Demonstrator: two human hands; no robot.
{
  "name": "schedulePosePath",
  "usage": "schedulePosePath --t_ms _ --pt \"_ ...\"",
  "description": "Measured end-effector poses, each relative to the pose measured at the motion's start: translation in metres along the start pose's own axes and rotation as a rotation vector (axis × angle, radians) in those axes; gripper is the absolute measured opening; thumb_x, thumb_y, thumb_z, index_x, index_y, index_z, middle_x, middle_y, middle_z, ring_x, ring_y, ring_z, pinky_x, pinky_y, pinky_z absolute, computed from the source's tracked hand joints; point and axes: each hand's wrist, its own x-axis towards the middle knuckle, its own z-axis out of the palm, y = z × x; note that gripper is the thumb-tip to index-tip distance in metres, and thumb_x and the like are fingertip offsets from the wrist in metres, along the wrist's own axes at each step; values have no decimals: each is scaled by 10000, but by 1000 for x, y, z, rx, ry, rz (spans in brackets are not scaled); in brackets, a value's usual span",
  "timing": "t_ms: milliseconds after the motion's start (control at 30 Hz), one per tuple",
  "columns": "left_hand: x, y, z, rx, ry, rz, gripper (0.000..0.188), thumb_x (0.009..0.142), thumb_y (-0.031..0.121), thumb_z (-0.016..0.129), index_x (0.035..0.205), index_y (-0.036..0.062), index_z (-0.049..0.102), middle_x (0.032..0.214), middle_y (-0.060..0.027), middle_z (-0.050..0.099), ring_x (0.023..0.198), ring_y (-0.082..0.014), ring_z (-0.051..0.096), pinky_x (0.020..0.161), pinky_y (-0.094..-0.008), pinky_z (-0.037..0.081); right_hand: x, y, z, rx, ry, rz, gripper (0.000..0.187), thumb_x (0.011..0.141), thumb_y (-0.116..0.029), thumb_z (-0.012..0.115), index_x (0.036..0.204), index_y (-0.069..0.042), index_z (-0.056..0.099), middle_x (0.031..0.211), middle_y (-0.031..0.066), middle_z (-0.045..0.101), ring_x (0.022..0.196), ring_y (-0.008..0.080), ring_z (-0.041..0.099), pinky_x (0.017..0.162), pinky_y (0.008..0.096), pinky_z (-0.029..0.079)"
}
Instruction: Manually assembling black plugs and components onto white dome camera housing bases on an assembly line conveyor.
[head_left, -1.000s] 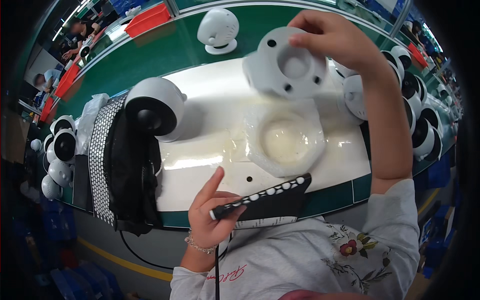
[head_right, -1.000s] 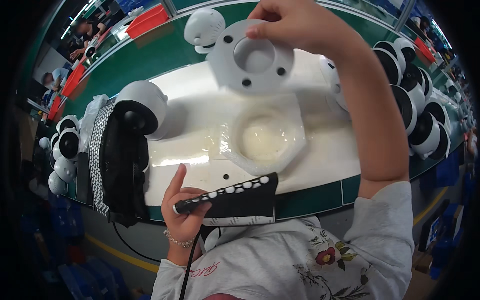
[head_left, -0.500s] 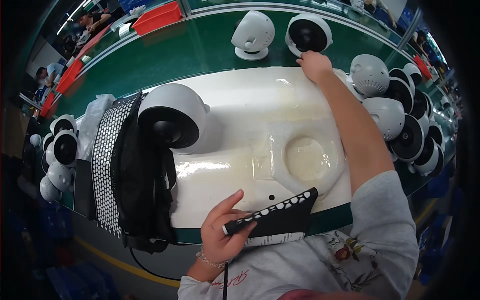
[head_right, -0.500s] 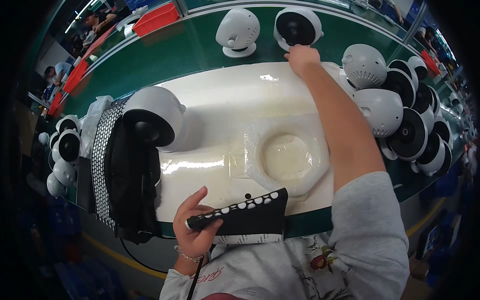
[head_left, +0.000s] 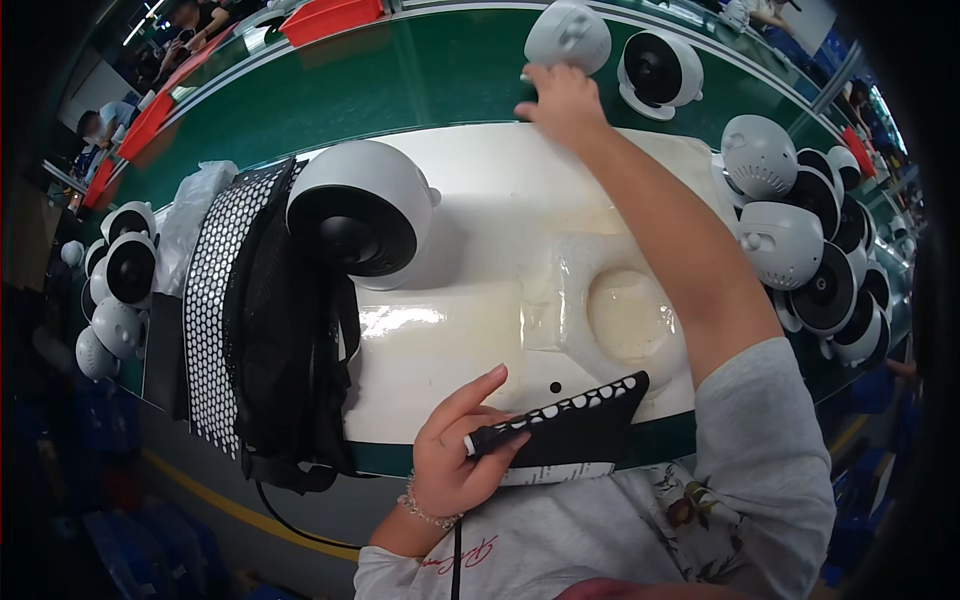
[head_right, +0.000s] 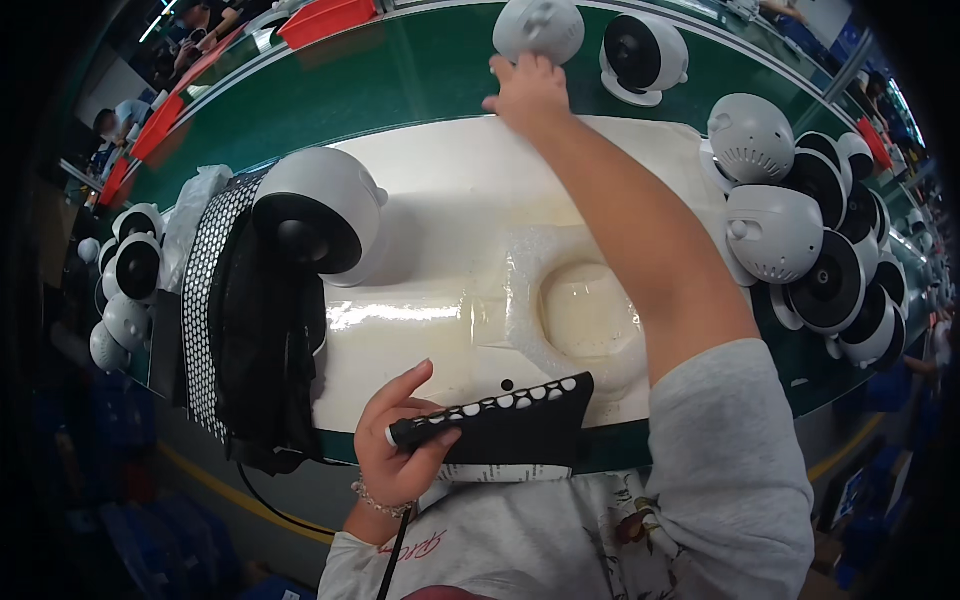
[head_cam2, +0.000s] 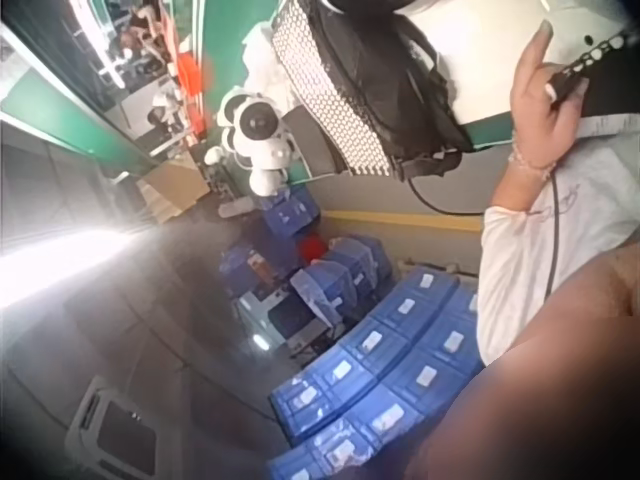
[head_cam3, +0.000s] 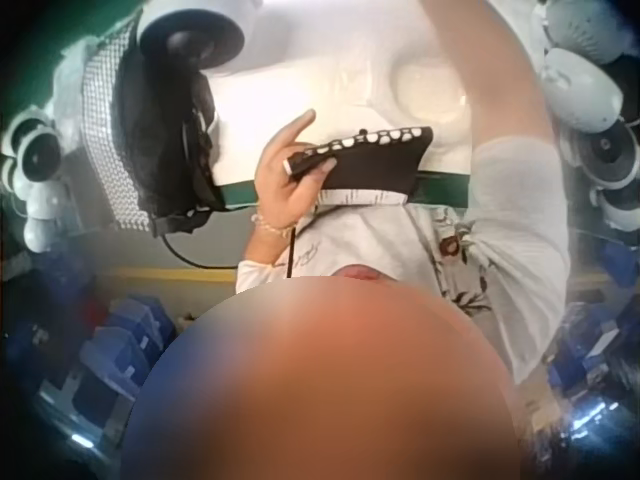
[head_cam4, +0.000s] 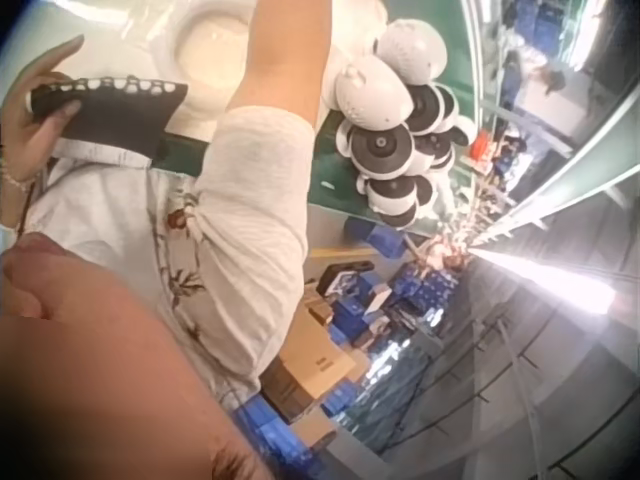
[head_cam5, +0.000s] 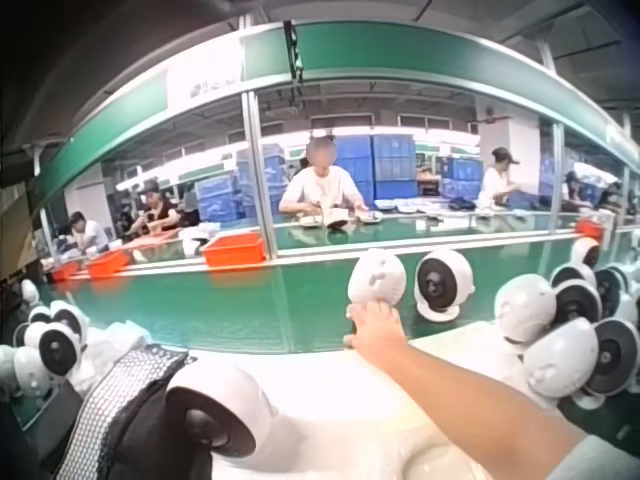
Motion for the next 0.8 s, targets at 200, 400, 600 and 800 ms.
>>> schedulePosePath --t_ms 200,400,600,800 --pt "1 3 4 -9 30 -30 163 645 -45 658 787 -25 579 996 -188 607 728 -149 602 672 -242 454 -42 41 -67 394 364 -203 313 793 -264 607 994 -28 561 904 135 599 816 250 574 717 330 442" --pt "-16 3 9 -90 104 -215 131 662 -28 680 769 -25 603 623 -59 580 522 -101 514 491 -215 405 -169 48 -149 882 262 -123 241 848 -258 571 901 -24 552 756 -7 554 660 36 487 602 178 394" --pt "-16 19 37 -159 30 1 143 634 -56 679 734 -18 585 655 -77 590 540 -145 539 507 -239 422 -239 53 -131 1152 25 18 257 863 -229 555 977 -5 502 771 -5 548 674 27 487 614 160 391" --pt "-19 24 49 -186 15 -54 131 649 -61 670 741 -23 586 657 -66 583 547 -114 521 514 -224 408 -254 59 -128 1342 -50 45 274 844 -174 574 1038 1 493 887 34 541 784 60 495 708 193 406"
